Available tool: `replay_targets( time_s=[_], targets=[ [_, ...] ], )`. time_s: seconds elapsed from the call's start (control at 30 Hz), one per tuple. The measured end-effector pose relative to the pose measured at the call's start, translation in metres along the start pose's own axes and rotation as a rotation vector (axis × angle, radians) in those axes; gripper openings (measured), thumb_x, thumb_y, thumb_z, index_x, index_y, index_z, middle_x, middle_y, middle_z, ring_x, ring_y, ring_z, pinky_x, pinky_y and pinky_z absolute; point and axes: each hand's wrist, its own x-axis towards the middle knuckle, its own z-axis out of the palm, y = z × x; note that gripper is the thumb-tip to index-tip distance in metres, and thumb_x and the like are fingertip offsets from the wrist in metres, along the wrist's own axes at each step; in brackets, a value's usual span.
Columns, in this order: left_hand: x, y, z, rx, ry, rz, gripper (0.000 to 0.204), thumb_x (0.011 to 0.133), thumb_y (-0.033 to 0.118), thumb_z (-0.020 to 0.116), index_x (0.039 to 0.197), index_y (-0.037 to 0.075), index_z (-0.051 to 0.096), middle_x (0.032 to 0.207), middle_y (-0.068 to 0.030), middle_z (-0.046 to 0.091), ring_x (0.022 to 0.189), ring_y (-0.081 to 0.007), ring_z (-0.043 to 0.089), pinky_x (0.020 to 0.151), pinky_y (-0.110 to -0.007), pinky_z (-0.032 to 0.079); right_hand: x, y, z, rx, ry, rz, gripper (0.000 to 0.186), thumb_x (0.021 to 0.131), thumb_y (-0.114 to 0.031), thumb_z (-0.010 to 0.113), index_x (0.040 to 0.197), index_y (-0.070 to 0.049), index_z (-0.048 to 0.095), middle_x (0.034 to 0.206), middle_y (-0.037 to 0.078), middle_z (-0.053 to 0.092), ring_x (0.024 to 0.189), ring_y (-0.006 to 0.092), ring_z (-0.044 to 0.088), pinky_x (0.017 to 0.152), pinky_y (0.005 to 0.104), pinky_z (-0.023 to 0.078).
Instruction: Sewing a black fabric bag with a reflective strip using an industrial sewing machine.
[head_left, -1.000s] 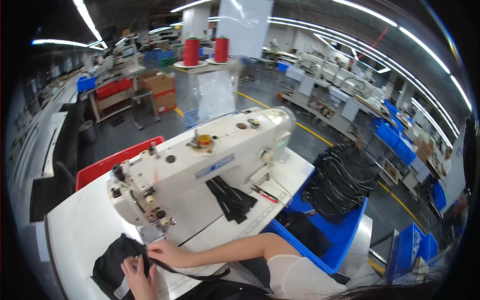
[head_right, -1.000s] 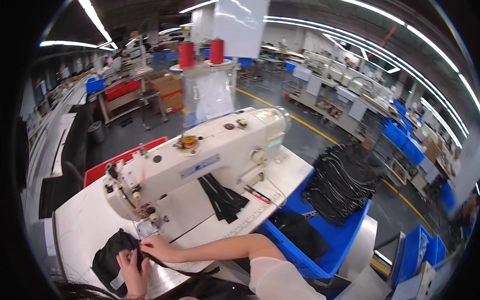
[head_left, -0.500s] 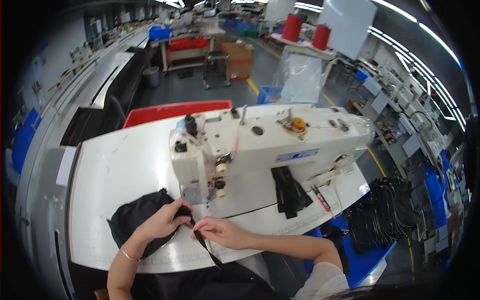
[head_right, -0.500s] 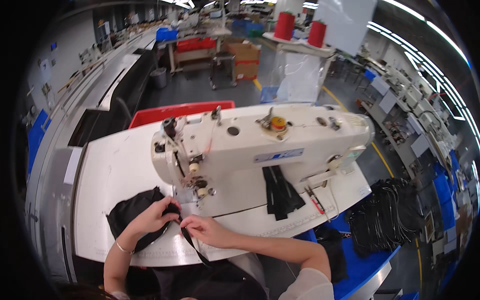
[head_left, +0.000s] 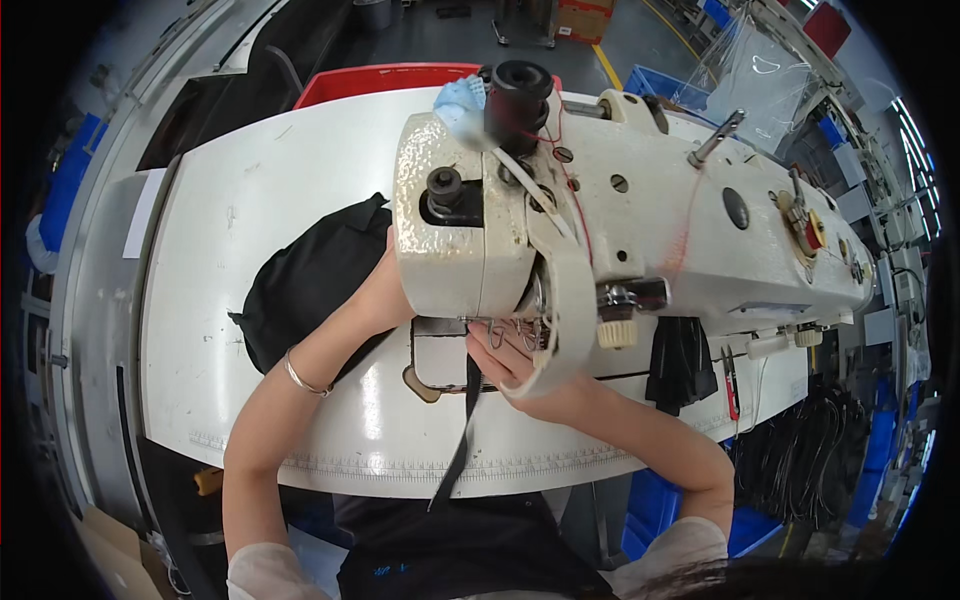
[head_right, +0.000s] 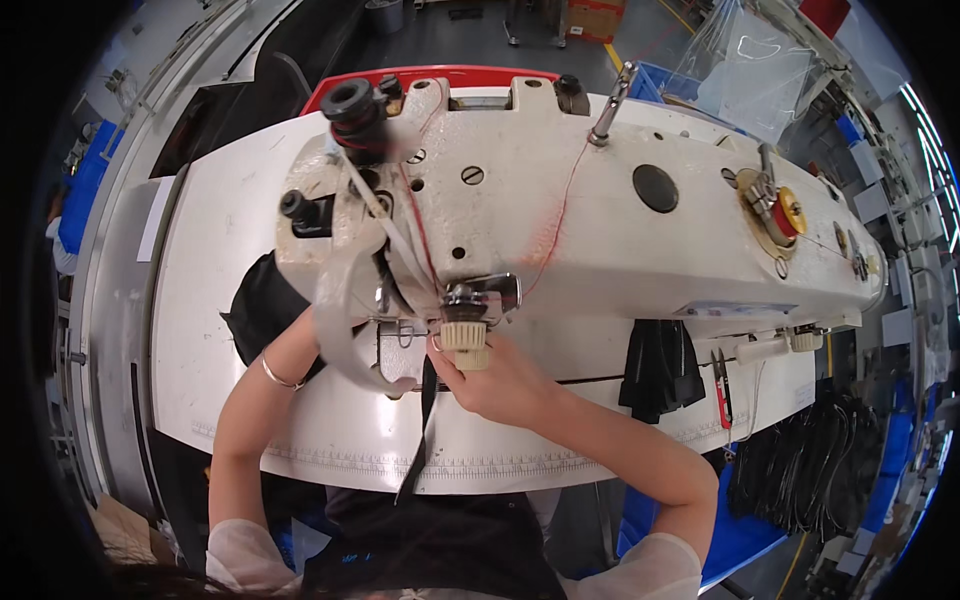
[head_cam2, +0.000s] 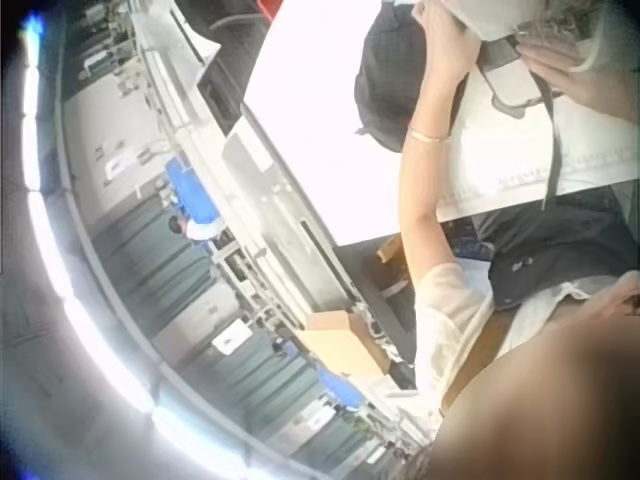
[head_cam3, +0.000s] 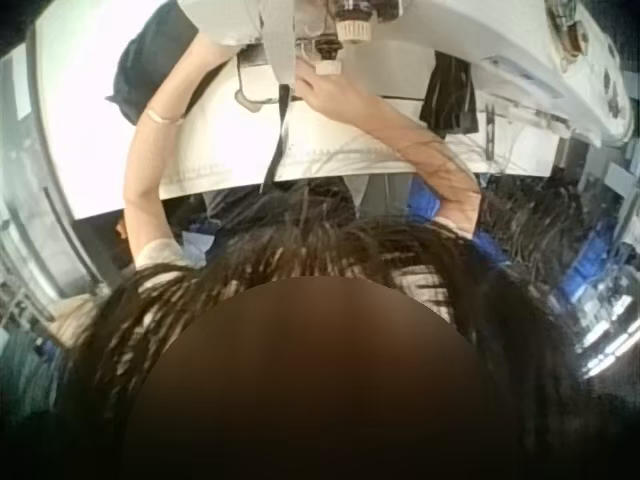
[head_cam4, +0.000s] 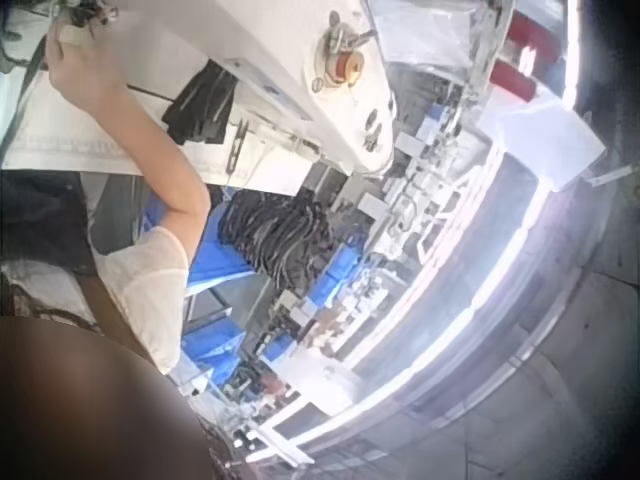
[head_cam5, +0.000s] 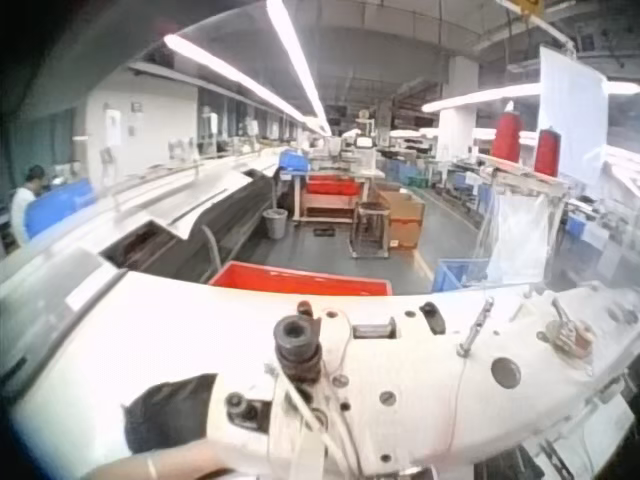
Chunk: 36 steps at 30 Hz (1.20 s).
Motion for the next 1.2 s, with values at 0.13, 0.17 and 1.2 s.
replay_targets(
  time_s=[0.13,0.17,1.2],
  targets=[
    [0.009,-0.004,0.009,0.035,0.011,0.046,0.031,0.071,-0.007,0.059,0.100,0.003,0.062,0.101,-0.0137,0.058,0.104,-0.0330,0.049,0.088,-0.041,0.040,-0.011,-0.002,-0.007,-0.142,0.003,0.011,0.039,0.071,-0.012,0.057,0.107,0.002,0.061,0.111,0.013,0.061,0.099,0.0238,0.059,0.084,0.0391,0.048],
    [0.010,-0.004,0.010,0.043,0.013,0.054,0.031,0.071,-0.006,0.059,0.100,0.003,0.062,0.101,-0.0137,0.058,0.104,-0.0330,0.050,0.088,-0.041,0.040,-0.012,-0.002,-0.008,-0.137,-0.056,-0.015,0.037,0.072,-0.013,0.057,0.107,-0.001,0.061,0.112,0.013,0.061,0.101,0.0230,0.059,0.086,0.0395,0.047],
    [-0.071,0.120,-0.143,0.103,0.077,-0.206,0.021,0.076,-0.011,0.040,0.091,-0.001,0.051,0.081,-0.0130,0.055,0.067,-0.0199,0.051,0.063,-0.028,0.041,0.082,-0.048,0.005,0.483,0.453,0.293,0.027,0.080,-0.004,0.061,0.105,0.007,0.057,0.099,0.018,0.059,0.090,0.0378,0.059,0.079,0.0395,0.049]
  ],
)
